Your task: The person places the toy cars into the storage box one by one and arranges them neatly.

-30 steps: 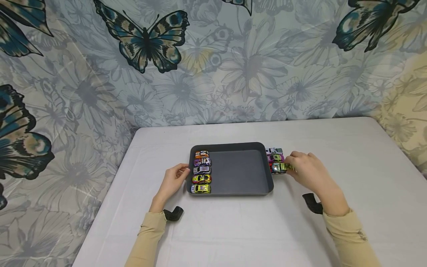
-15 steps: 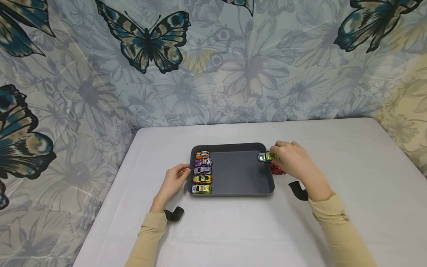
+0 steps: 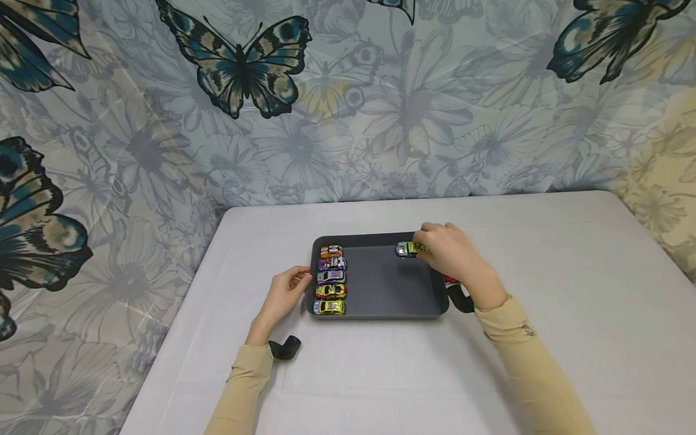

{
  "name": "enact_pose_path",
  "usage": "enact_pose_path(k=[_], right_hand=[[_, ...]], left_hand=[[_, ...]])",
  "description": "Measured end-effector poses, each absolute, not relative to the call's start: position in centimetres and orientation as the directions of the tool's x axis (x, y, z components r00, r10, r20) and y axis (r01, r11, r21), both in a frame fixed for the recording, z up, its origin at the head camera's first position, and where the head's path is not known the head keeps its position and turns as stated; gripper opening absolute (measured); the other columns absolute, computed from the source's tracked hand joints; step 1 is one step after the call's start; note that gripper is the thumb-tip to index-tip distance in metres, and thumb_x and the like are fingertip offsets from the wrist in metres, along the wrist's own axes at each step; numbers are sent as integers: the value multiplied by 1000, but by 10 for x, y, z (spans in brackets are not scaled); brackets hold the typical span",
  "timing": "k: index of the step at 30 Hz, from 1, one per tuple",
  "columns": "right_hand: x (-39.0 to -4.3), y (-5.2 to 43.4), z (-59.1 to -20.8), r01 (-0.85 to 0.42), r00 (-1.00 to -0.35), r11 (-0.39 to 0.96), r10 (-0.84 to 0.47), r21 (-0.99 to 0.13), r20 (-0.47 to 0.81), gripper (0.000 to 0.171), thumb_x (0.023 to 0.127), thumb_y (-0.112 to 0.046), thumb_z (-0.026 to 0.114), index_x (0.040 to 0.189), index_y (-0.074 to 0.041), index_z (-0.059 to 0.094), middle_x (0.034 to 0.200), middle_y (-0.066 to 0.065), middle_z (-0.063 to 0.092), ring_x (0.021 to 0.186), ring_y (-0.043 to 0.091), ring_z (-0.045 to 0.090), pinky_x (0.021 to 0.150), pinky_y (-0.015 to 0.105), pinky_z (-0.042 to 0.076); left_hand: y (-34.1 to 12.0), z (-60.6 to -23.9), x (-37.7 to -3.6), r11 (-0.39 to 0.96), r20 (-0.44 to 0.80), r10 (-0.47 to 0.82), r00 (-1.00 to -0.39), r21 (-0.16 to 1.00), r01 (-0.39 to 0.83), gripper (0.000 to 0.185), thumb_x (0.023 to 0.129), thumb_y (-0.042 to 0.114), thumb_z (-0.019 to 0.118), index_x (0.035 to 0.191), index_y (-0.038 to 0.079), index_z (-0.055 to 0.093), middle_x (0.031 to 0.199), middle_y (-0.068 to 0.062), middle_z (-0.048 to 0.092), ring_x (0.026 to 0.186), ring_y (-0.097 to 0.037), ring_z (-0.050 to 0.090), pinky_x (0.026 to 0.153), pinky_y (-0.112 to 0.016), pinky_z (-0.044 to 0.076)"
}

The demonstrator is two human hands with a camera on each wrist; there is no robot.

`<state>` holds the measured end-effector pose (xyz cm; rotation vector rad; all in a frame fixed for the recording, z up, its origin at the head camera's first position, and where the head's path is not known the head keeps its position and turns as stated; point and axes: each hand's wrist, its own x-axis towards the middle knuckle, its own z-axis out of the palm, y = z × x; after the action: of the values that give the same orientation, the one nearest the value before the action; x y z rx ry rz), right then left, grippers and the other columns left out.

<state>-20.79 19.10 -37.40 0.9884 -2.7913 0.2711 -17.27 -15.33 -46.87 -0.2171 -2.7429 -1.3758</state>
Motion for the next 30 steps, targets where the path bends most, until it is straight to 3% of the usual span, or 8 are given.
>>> enact_pose_path(k=[30], right_hand=[[-241,138,-402,-710,-703,686,-676,-158,221,21,71,-8,79,88,-4,68,80,7,59,68,21,58,65,39,49]], left_hand=[[-154,-468,-173,589,127,107,-986,791,166,25,92,15,58,110,-1,63,87,-8,64,70,-12,59,63,-24,50]])
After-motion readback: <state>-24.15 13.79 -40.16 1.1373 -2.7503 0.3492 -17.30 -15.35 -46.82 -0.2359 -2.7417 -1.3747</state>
